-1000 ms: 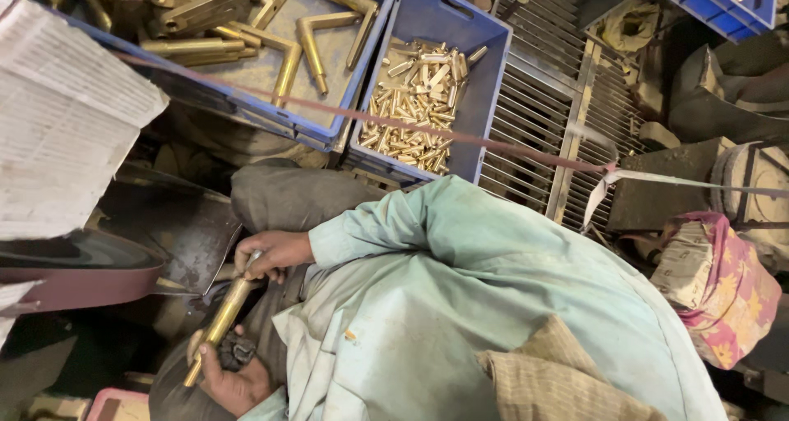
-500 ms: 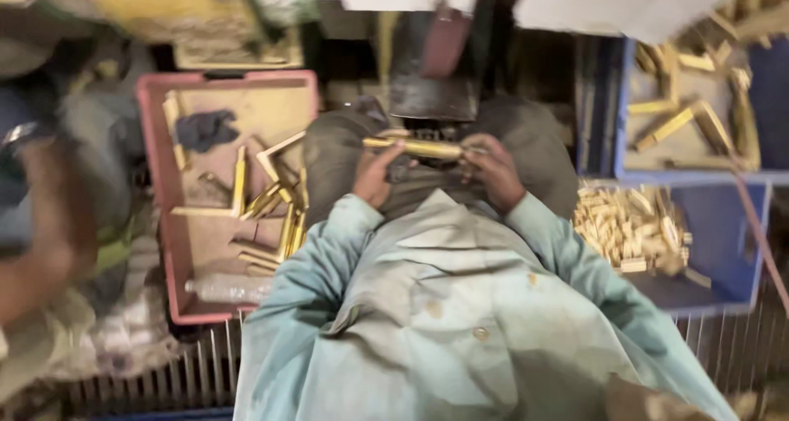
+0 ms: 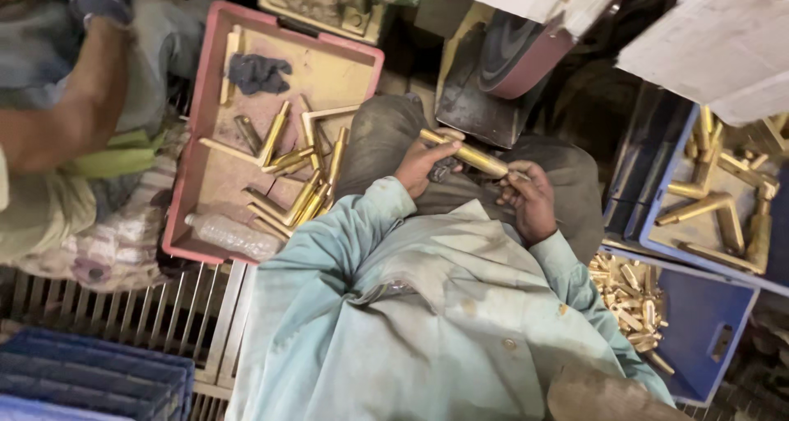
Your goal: The person sits on the floor and uses a belt sander to polish the edges of brass-colored metal parts. They pick up individual pieces from a blue crate, hold them against the moving belt, and then place the finished parts into a pink tray.
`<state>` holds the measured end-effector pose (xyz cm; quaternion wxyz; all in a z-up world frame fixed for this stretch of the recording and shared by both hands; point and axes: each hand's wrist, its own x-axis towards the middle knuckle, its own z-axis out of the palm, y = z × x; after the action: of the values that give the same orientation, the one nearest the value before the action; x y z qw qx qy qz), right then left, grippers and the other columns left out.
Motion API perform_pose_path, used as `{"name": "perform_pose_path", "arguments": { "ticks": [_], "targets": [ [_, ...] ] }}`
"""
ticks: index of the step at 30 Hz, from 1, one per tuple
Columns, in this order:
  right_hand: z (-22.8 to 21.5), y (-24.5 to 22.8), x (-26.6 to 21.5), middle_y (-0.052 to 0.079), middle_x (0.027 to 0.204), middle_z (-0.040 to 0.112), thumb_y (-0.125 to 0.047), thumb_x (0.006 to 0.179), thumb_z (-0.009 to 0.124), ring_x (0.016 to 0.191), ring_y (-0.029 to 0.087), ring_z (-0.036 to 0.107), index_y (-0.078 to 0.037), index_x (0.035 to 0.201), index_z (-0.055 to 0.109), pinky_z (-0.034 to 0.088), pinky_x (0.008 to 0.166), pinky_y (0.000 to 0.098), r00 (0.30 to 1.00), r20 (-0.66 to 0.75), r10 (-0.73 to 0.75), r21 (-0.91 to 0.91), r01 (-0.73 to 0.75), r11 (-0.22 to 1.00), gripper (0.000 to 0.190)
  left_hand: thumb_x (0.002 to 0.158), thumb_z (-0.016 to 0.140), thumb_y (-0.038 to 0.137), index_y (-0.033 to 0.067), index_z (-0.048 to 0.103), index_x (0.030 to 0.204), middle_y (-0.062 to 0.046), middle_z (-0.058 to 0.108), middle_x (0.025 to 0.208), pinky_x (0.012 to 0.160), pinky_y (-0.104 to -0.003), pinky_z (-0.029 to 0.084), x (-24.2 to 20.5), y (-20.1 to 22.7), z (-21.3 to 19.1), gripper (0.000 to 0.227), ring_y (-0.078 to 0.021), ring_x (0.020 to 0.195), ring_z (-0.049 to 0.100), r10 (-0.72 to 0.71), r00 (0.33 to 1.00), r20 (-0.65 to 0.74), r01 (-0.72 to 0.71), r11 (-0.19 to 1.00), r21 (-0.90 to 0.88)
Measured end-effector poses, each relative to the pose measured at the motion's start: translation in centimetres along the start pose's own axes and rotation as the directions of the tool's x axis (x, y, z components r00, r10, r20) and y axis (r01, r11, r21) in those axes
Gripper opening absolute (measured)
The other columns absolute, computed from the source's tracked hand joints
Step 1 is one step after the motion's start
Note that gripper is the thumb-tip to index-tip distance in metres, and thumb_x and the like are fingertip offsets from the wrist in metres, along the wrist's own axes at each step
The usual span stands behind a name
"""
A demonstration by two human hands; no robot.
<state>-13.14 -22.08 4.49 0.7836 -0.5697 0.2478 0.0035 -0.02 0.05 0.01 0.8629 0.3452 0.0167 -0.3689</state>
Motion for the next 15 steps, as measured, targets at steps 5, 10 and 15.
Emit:
{"name": "perform_pose_path", "arguments": {
  "ticks": [5, 10, 15],
  "targets": [
    [-0.7, -0.1, -0.2, 0.011, 0.099, 0.069, -0.008, 0.101, 0.058, 0.078, 0.014, 0.061, -0.002, 0.122, 0.06, 0.056, 0.07, 0.0319, 0.999, 0.038, -0.033, 0.082, 0.03, 0.996, 0.022, 0.093, 0.075, 0.016, 0.0019, 0.067, 0.116, -0.009, 0.071, 0.105, 0.07, -0.032, 0.062, 0.1, -0.2, 0.0, 0.028, -0.0183, 0.09, 0.071, -0.008, 1.0, 0.007, 0.008, 1.0, -0.021],
    [-1.4, 0.1, 0.0, 0.014, 0.102, 0.071, -0.008, 0.101, 0.058, 0.078, 0.015, 0.062, -0.003, 0.124, 0.06, 0.056, 0.071, 0.0323, 0.994, 0.074, -0.081, 0.163, 0.068, 0.984, 0.023, 0.094, 0.077, 0.013, -0.0018, 0.068, 0.118, -0.013, 0.071, 0.103, 0.07, -0.034, 0.061, 0.3, -0.4, -0.2, 0.03, -0.0208, 0.087, 0.07, 0.067, 0.993, 0.097, -0.064, 0.997, -0.036],
    [-0.9, 0.2, -0.1, 0.011, 0.104, 0.069, -0.003, 0.099, 0.064, 0.075, 0.014, 0.061, -0.004, 0.127, 0.058, 0.056, 0.07, 0.0321, 0.991, 0.057, -0.117, 0.081, 0.113, 0.99, 0.029, 0.091, 0.078, 0.013, -0.002, 0.067, 0.118, -0.013, 0.072, 0.105, 0.076, -0.033, 0.061, -0.1, -0.2, -0.1, 0.032, -0.0194, 0.091, 0.072, 0.134, 0.98, 0.148, -0.133, 0.991, -0.017]
  ]
}}
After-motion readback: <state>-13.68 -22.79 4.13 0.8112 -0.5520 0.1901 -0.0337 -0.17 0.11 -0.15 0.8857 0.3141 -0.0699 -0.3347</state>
